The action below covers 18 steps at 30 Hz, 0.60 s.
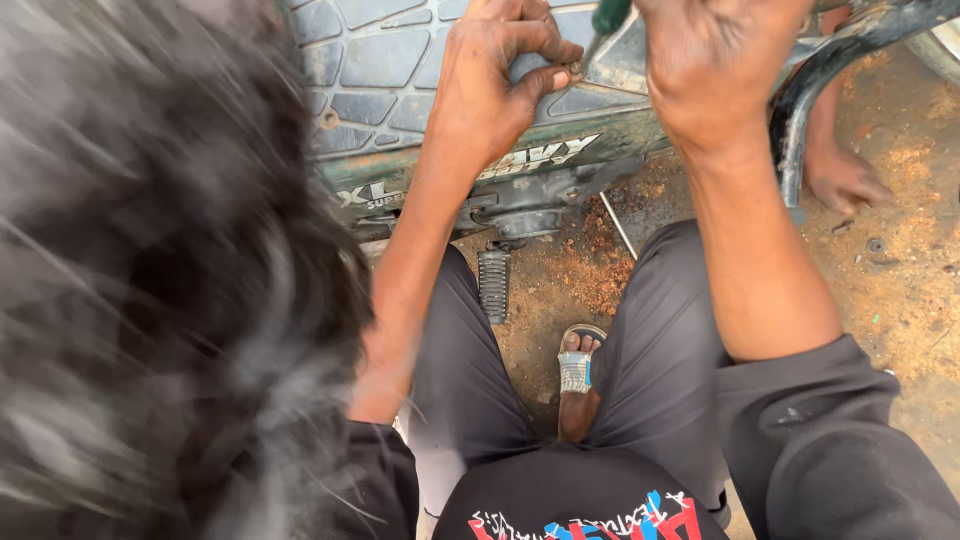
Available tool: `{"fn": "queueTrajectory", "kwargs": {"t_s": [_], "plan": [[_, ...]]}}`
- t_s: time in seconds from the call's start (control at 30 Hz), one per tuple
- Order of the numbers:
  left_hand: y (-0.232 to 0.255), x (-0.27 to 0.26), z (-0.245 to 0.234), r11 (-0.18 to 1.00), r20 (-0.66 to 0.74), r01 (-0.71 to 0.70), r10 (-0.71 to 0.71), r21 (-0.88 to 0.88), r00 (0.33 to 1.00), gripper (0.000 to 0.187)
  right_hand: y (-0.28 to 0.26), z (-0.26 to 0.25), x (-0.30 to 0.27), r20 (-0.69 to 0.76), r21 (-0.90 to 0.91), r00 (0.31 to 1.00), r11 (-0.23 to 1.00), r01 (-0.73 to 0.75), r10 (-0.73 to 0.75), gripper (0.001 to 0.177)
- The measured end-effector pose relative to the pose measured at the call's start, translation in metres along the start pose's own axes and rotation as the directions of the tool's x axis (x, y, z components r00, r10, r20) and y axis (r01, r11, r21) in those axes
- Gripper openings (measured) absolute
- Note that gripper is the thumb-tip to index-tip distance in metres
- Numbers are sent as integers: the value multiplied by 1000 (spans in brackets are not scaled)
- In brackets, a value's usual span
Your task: The person removes a side panel from a motorcycle, handles small components and wires, and uses a screwdriver to tighten fasteners on the bike frame.
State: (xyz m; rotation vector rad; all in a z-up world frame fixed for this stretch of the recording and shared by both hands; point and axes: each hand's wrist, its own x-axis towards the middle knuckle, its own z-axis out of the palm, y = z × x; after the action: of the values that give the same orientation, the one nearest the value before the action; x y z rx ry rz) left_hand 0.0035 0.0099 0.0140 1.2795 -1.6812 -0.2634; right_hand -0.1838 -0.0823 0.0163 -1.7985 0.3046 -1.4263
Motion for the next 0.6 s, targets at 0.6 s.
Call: {"fn": "queueTrajectory", "kwargs": {"t_s": [0.6], "plan": [[-3, -3, -5, 999, -67, 23, -25, -24, 997, 33, -10, 1, 8, 80, -239, 996, 971, -26, 47, 32]]}}
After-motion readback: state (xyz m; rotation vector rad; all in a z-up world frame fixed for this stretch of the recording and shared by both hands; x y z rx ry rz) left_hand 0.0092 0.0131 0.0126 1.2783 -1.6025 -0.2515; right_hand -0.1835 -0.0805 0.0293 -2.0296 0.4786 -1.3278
